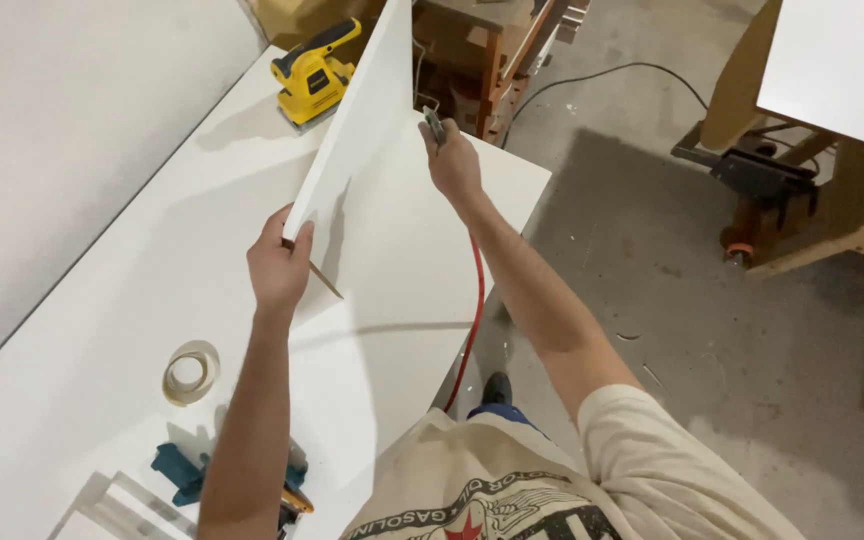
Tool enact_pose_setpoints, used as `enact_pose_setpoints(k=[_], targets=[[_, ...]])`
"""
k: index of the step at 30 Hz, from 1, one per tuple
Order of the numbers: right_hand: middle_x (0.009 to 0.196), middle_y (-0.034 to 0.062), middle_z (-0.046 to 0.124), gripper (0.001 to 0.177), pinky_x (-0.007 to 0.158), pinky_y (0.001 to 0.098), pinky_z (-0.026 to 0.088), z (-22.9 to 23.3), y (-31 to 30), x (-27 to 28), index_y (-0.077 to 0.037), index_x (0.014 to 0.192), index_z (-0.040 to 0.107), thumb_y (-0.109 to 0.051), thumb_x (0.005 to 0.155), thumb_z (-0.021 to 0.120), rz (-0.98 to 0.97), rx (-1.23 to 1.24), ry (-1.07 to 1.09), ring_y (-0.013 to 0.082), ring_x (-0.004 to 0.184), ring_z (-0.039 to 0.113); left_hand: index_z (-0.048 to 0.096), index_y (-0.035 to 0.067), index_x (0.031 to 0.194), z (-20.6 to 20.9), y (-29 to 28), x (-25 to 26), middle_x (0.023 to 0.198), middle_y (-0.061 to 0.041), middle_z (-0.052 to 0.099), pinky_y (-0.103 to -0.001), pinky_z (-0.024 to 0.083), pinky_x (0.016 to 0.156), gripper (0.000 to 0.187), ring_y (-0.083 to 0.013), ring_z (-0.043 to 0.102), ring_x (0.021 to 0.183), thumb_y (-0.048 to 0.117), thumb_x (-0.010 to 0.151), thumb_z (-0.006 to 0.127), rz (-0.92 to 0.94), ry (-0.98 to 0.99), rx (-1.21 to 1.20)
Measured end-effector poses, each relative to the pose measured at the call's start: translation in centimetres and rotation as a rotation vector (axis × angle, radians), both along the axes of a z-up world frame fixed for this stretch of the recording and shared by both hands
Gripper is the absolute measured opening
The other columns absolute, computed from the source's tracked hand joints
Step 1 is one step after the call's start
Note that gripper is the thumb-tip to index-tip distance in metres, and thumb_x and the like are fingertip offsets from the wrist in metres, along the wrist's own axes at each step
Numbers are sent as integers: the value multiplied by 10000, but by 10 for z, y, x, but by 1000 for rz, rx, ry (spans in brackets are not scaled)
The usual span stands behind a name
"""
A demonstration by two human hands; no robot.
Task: The person uses a yellow electric sander to smooth the surface of a white rectangular board on a workbench. After sanding, the person picks up a pneumatic air gun and uses it to blow dust off the board before moving the board to another location.
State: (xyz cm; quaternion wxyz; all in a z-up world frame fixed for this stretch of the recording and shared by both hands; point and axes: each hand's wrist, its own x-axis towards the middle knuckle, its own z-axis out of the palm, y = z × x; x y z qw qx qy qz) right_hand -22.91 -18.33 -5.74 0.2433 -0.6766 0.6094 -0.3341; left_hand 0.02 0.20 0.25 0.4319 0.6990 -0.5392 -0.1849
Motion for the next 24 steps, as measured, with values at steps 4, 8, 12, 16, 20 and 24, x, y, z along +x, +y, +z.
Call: enact_pose_setpoints(k=[4, 8, 12, 16, 20, 24], targets=[[959, 210, 708, 373, 874, 596, 537, -25, 46, 17, -178, 1112, 530, -530, 1011, 457, 426, 134, 226, 484, 974, 693, 666, 66, 1335, -4, -10, 1, 1238, -196, 705, -488, 565, 949, 388, -393, 656, 1157, 283, 1015, 710, 0, 31, -23], [928, 167, 690, 456, 816, 578, 556, -111, 24, 3, -164, 1094, 488, -606, 1035, 389, 276, 243, 274, 447, 923, 707, 695, 103, 1304, -15, -3, -1, 1221, -150, 722, -462, 559, 950, 377, -349, 667, 1156, 335, 1010, 734, 19, 25, -5], [1102, 129, 721, 329, 945, 558, 546, -128, 141, 14, -203, 1155, 494, -488, 1026, 392, 833, 315, 633, 395, 1041, 716, 700, 51, 1278, -30, -14, -8, 1145, -176, 743, -472, 585, 897, 390, -363, 704, 1061, 320, 1001, 755, -56, -85, -125], [1055, 188, 723, 404, 901, 583, 547, -187, 66, -27, -152, 1150, 517, -514, 1034, 379, 421, 447, 415, 427, 1041, 712, 756, 51, 1226, -29, -7, -27, 1039, -145, 774, -393, 614, 790, 330, -303, 744, 941, 269, 983, 804, -95, -293, -309], [1037, 192, 728, 501, 855, 553, 554, -174, 45, -87, -133, 1089, 557, -613, 1024, 430, 112, 468, 303, 443, 1030, 705, 788, 59, 1180, -60, -15, -32, 972, -111, 794, -314, 609, 730, 334, -231, 764, 869, 287, 939, 830, -150, -490, -481], [1001, 228, 717, 516, 800, 581, 543, -173, 66, -149, -87, 1105, 601, -577, 1028, 460, -153, 490, 87, 467, 1015, 699, 789, 170, 1172, -100, 7, -80, 957, 10, 782, -250, 593, 730, 356, -161, 754, 840, 332, 858, 828, -137, -568, -529]])
